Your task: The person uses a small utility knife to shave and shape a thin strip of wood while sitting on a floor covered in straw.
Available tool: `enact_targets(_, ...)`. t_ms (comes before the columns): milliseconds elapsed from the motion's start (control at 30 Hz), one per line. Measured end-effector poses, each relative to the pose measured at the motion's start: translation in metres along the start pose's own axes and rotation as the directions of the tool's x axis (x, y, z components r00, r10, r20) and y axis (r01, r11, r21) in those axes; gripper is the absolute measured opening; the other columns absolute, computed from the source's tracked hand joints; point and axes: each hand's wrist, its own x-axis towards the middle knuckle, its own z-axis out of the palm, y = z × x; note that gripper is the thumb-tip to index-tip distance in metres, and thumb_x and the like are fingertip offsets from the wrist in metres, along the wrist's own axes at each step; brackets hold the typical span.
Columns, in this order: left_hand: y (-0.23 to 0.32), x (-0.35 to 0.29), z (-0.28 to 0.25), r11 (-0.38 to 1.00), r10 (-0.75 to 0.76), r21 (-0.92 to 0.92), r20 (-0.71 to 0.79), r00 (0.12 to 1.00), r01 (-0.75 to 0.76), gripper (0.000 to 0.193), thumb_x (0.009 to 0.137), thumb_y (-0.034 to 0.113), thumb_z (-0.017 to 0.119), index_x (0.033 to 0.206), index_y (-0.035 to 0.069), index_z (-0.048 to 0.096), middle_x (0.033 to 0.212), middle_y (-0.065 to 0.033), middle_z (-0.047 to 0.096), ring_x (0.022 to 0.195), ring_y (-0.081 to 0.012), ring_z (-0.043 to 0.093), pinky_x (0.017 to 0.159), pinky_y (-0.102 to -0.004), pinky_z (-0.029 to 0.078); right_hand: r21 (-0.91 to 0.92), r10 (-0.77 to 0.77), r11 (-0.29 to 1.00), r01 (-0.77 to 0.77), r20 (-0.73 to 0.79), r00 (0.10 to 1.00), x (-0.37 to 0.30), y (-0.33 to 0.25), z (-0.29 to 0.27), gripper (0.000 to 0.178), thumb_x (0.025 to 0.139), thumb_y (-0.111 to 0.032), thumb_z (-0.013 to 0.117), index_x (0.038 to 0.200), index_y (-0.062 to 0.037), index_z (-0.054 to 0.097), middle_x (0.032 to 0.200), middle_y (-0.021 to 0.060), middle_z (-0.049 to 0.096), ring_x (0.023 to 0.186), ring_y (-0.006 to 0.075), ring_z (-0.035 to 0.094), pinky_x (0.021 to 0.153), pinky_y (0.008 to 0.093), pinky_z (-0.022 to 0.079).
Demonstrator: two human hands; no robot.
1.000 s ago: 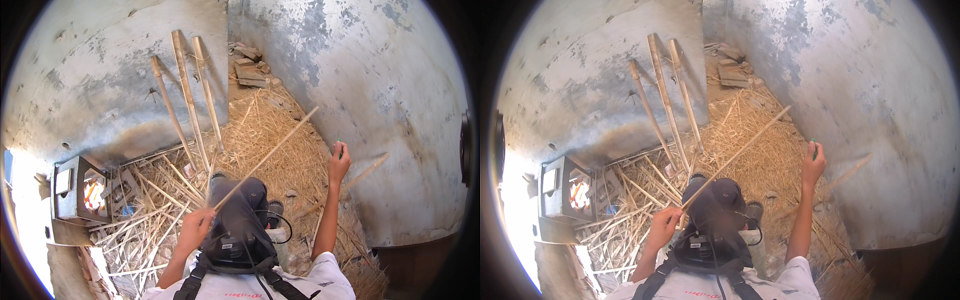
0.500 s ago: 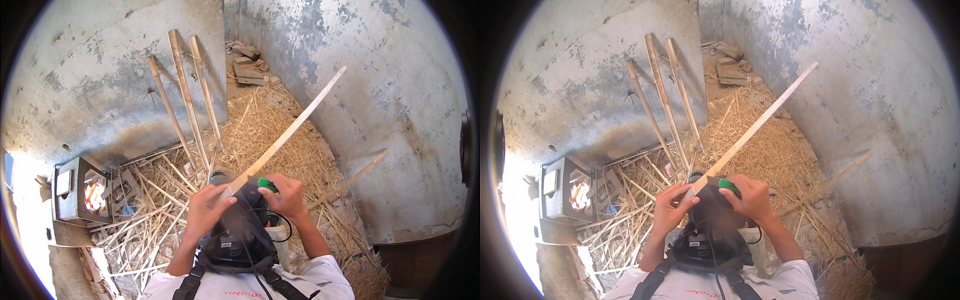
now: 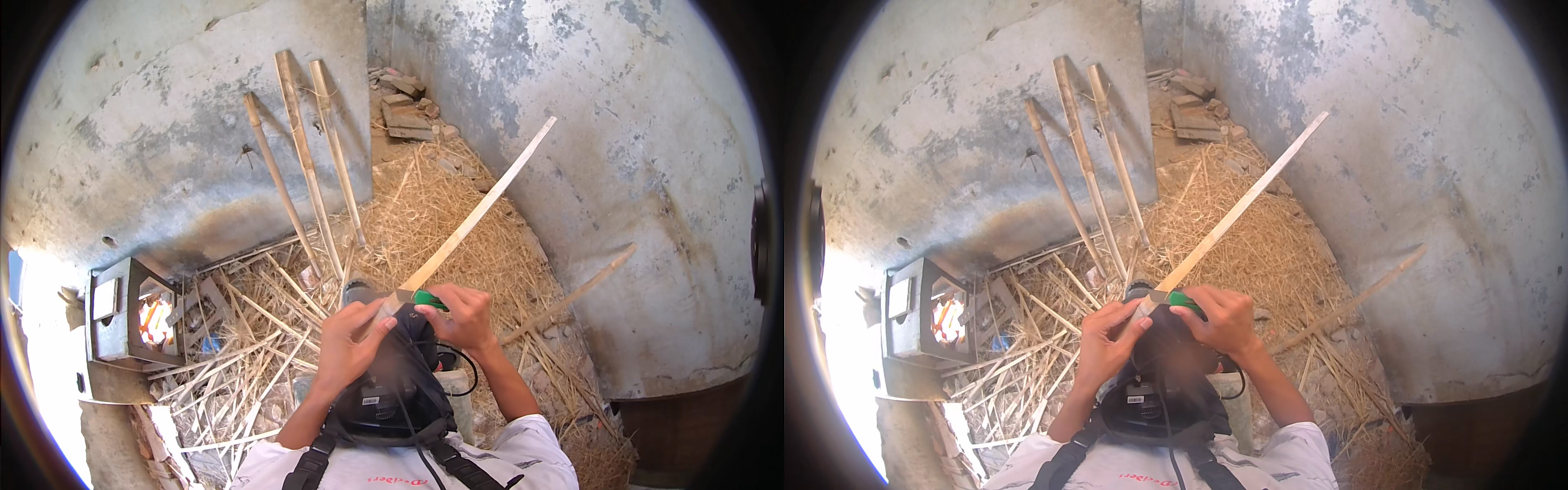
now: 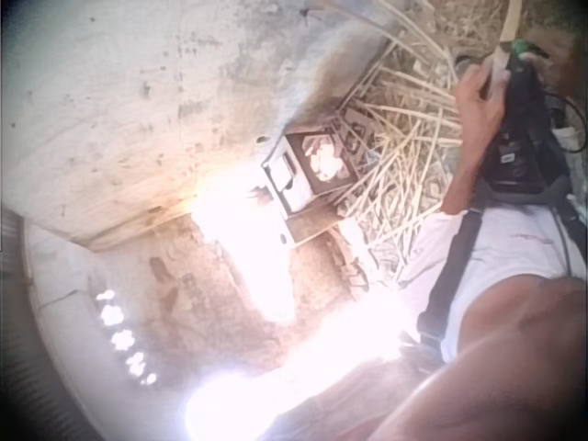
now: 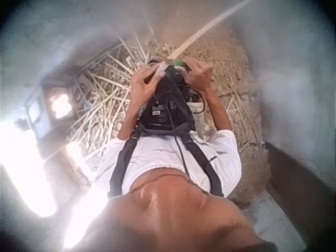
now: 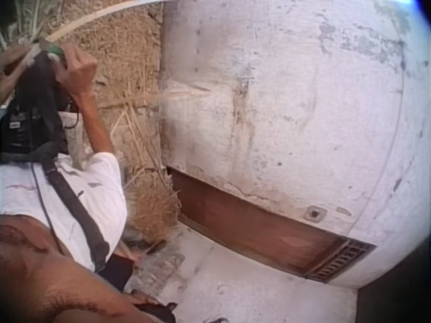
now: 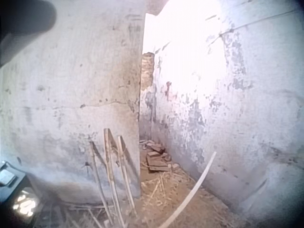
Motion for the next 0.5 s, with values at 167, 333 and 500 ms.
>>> enact_targets(167,0.002,-0.001,-0.003,0.999,-0.039,0.009,0.023,0.999,0.039,0.032,0.094,0.013,0.08,0.123,0.0,0.076,0.079,-0.0072,0.062,0.07,-0.0149,0.057,0.064,-0.0296,0.043,-0.029,-0.025,0.999,0.024,-0.034,0.999,0.001,0.015,-0.003,0.023,0.092,-0.033,0.081,0.097,-0.0111,0.075,0.085,0.0064,0.077,0.067,0.0248,0.074,0.056,0.0351,0.055)
enact_targets(333,-0.008,-0.034,-0.026,0.992,-0.112,0.072,0.06,0.992,0.108,0.029,0.094,0.015,0.079,0.12,0.002,0.078,0.077,-0.0082,0.064,0.068,-0.0155,0.057,0.062,-0.0312,0.043,-0.046,0.477,0.836,-0.547,-0.434,0.764,0.0,0.137,-0.065,0.035,0.108,-0.032,0.059,0.106,-0.0003,0.074,0.084,0.0085,0.073,0.072,0.0115,0.062,0.065,0.029,0.046)
enact_targets(500,-0.063,-0.06,-0.055,0.951,-0.308,-0.002,-0.044,0.951,0.308,0.032,0.099,0.018,0.077,0.124,-0.002,0.076,0.084,0.0005,0.066,0.068,-0.004,0.054,0.056,-0.0225,0.039,0.351,0.803,0.571,-0.742,-0.425,0.417,-0.059,0.233,-0.117,0.044,0.113,-0.041,0.051,0.099,-0.0035,0.067,0.076,-0.0014,0.053,0.07,0.0113,0.047,0.065,0.0301,0.039)
